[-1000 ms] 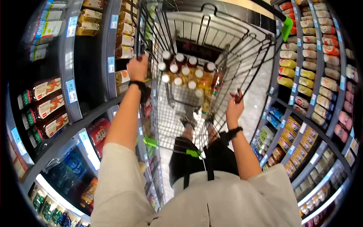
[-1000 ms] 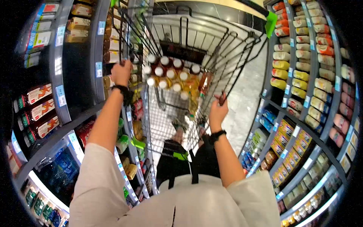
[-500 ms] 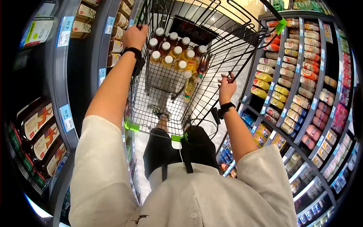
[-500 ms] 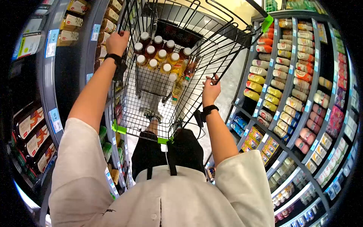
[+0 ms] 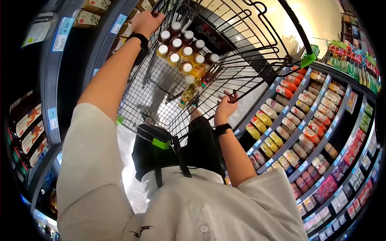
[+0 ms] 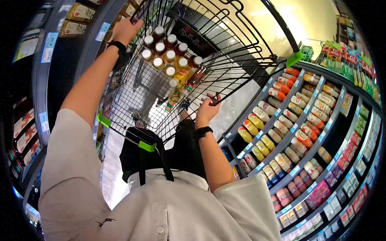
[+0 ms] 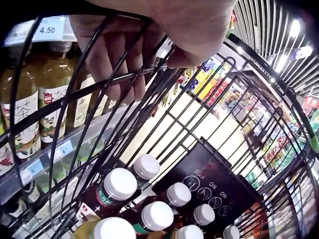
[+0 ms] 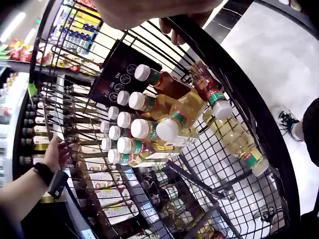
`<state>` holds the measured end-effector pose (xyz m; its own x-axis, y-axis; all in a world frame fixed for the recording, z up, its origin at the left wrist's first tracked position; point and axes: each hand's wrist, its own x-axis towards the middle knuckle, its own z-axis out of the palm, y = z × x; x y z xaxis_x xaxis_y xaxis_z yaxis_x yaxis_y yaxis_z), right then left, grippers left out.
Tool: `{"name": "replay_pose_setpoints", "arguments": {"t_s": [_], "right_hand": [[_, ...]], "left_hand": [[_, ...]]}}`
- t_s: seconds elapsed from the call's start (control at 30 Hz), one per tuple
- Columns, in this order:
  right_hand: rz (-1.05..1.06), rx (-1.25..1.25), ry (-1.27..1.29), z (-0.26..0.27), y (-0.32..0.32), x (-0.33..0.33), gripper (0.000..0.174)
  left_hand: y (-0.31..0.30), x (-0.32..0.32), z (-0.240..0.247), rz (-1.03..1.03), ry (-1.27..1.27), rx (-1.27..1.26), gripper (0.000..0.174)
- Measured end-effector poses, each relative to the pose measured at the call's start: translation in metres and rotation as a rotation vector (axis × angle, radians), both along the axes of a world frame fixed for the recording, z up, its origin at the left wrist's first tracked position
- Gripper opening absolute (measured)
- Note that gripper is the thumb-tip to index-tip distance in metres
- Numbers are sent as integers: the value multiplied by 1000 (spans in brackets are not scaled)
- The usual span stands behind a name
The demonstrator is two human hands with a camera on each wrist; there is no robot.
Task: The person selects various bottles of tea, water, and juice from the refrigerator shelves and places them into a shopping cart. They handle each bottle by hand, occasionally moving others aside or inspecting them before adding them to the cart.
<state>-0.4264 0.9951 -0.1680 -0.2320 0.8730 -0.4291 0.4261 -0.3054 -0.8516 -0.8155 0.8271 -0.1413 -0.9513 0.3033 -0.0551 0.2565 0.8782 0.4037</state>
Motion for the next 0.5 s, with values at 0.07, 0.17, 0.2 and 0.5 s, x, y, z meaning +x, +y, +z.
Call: {"name": "replay_pose_setpoints", "arguments": {"t_s": [0.07, 0.17, 0.2, 0.5], "right_hand": [[25, 13, 3, -3, 7, -6, 48], [-7, -40, 24, 11, 9, -17, 50], [-7, -41, 18, 11, 10, -18, 50], [21, 79, 29, 2, 11, -11, 46]], "left_hand": [[6, -4, 4, 32, -53, -8, 45], [6, -13, -8, 10, 80, -68, 44], [4, -18, -14, 10, 75, -69, 44], [17, 25, 47, 51, 2, 192, 43]]}}
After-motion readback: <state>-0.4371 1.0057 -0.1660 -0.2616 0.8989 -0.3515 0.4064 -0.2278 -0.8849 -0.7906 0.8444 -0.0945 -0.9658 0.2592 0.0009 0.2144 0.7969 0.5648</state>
